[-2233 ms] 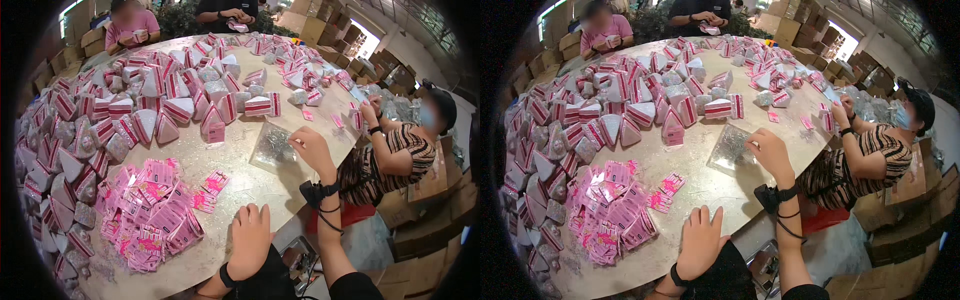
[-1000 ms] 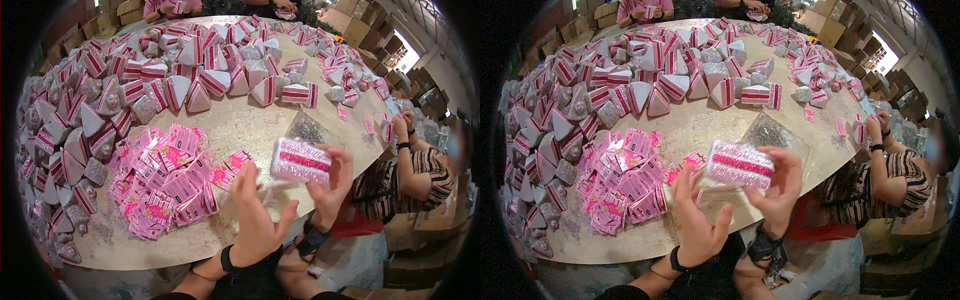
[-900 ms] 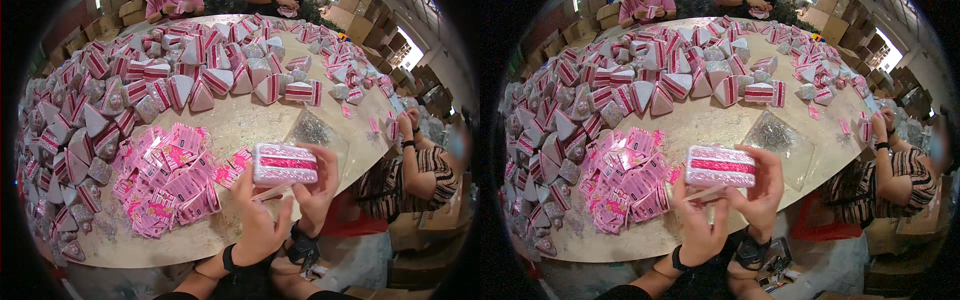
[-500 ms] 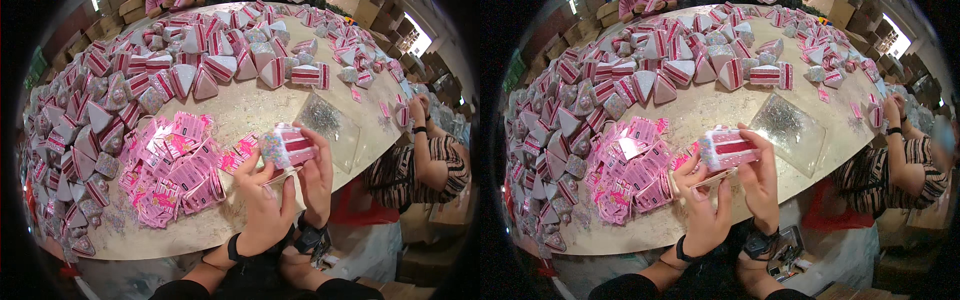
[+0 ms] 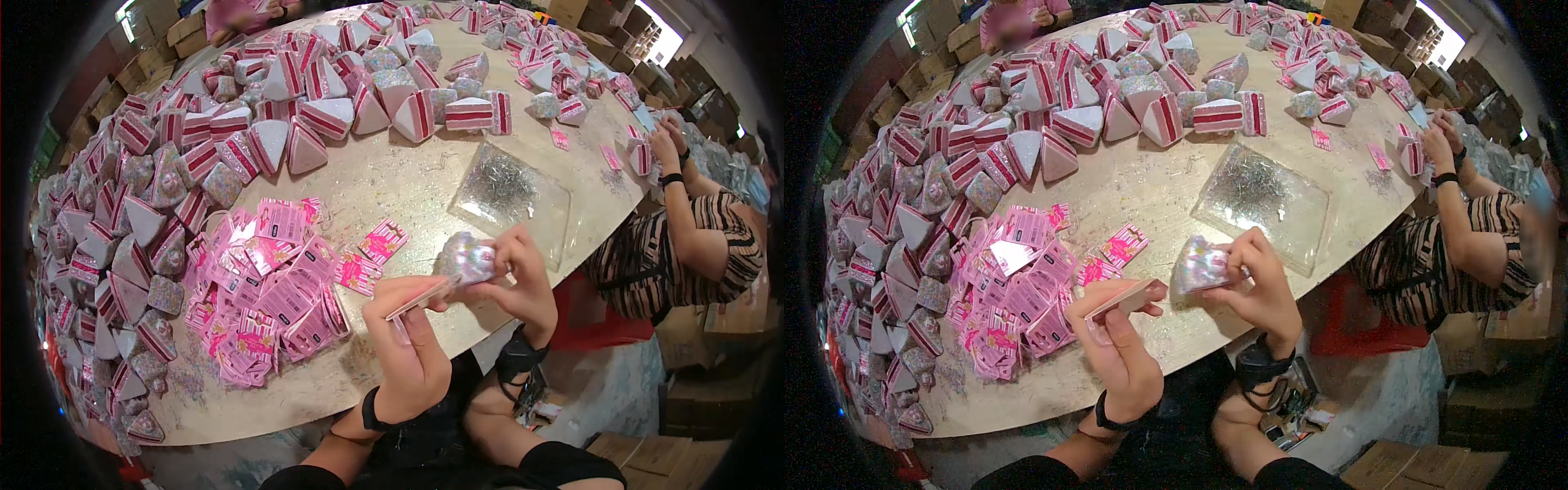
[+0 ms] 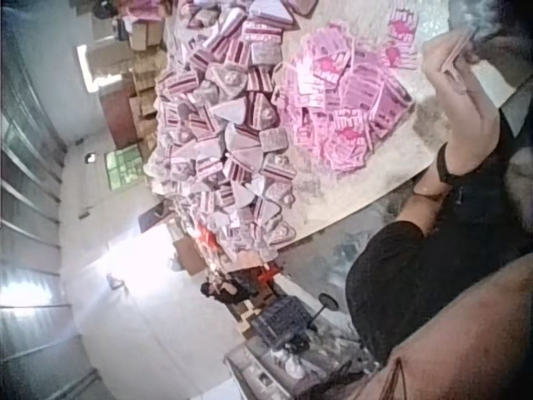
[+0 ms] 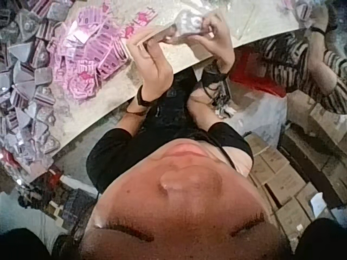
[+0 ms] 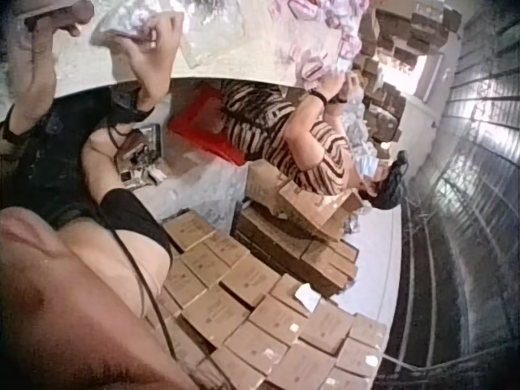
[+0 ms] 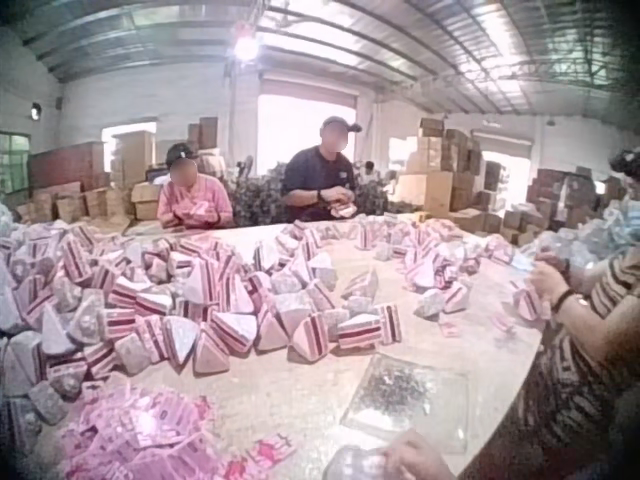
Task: The recorder packages small items into triangular boxes and pink packets at a workshop table.
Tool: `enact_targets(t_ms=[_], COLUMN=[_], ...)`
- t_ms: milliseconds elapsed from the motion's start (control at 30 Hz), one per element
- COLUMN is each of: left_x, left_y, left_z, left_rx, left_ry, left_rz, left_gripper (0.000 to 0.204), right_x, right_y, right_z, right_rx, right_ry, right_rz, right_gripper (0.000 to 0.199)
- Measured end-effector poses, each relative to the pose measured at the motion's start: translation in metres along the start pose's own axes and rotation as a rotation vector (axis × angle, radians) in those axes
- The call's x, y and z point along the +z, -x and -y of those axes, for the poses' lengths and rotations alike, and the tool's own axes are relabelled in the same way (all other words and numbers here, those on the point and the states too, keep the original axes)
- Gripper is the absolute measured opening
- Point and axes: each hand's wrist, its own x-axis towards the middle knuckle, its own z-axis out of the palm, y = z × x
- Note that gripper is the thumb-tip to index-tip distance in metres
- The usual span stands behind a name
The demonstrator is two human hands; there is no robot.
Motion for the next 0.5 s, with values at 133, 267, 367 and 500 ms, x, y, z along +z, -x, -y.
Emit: enact_targets(t_ms=[133, 267, 367, 500], left_x=[-0.002, -0.001, 0.001, 0.003], left_y=[0.002, -0.004, -0.006, -0.003], left_z=[0.008, -0.009, -0.013, -0.005], left_rx=[-0.03, -0.112, -0.178, -0.114], left_ry=[-0.125, -0.123, -0.218, -0.31], left_rz=[-0.006, 0.165, 0.21, 0.229], left_gripper=[0.028, 0.033, 0.036, 0.041], right_x=[-0.003, -0.009, -0.004, -0.007], right_y=[0.0, 0.002, -0.003, 0.006], right_z=[0.0, -0.006, -0.014, -0.017], right_rx=[0.067, 0.042, 0.167, 0.243], right_ry=[-0.037, -0.033, 0.708, 0.925], right_rz=[0.204, -0.184, -0.455, -0.345], right_gripper=[0.028, 0.021, 0.027, 0.023])
